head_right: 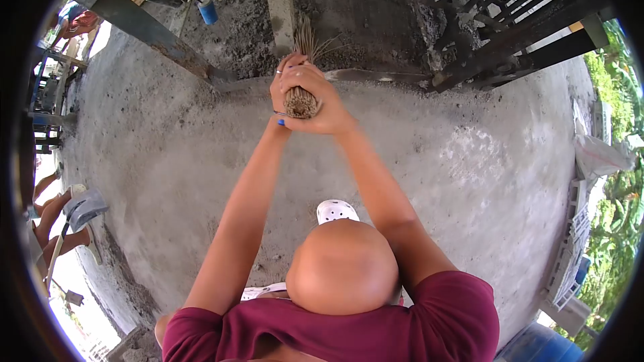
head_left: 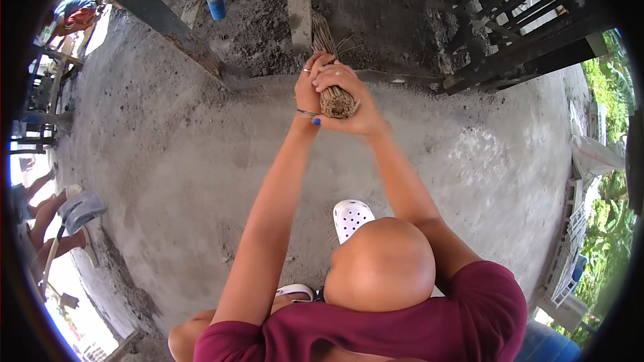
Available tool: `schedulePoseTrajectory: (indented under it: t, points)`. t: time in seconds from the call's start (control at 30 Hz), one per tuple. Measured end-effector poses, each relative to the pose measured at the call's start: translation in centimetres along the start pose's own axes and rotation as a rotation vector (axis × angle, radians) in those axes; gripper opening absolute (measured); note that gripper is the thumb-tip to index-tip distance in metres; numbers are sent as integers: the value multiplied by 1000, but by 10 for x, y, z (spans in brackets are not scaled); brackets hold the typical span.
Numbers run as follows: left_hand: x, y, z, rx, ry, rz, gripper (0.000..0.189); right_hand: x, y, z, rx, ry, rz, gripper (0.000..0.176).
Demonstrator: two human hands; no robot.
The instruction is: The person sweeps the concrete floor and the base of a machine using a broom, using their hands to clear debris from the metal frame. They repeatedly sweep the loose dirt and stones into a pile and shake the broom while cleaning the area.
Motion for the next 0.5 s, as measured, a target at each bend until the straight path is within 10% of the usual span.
schedulePoseTrajectory:
  t: [0.13, 0.23, 0.5]
  points:
    - [21, -13, 47, 475, 433, -46, 36, -36, -57, 14, 606, 785, 380, 63]
    - [44, -33, 40, 606, 443, -164, 38, -41, -103, 26, 1362, 818, 488, 64]
    - [60, -23, 37, 435, 588, -156, 55, -57, -91, 31, 1263, 463, 329, 60]
Point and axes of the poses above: each hand's wrist, its own y-axis towards the middle knuckle, its own x-axis out of the palm, z = x × y, the point moved 5 cm from there along y, towards the middle knuckle, and after that the axes turned 8 degrees about z, right-handed, at the moved point
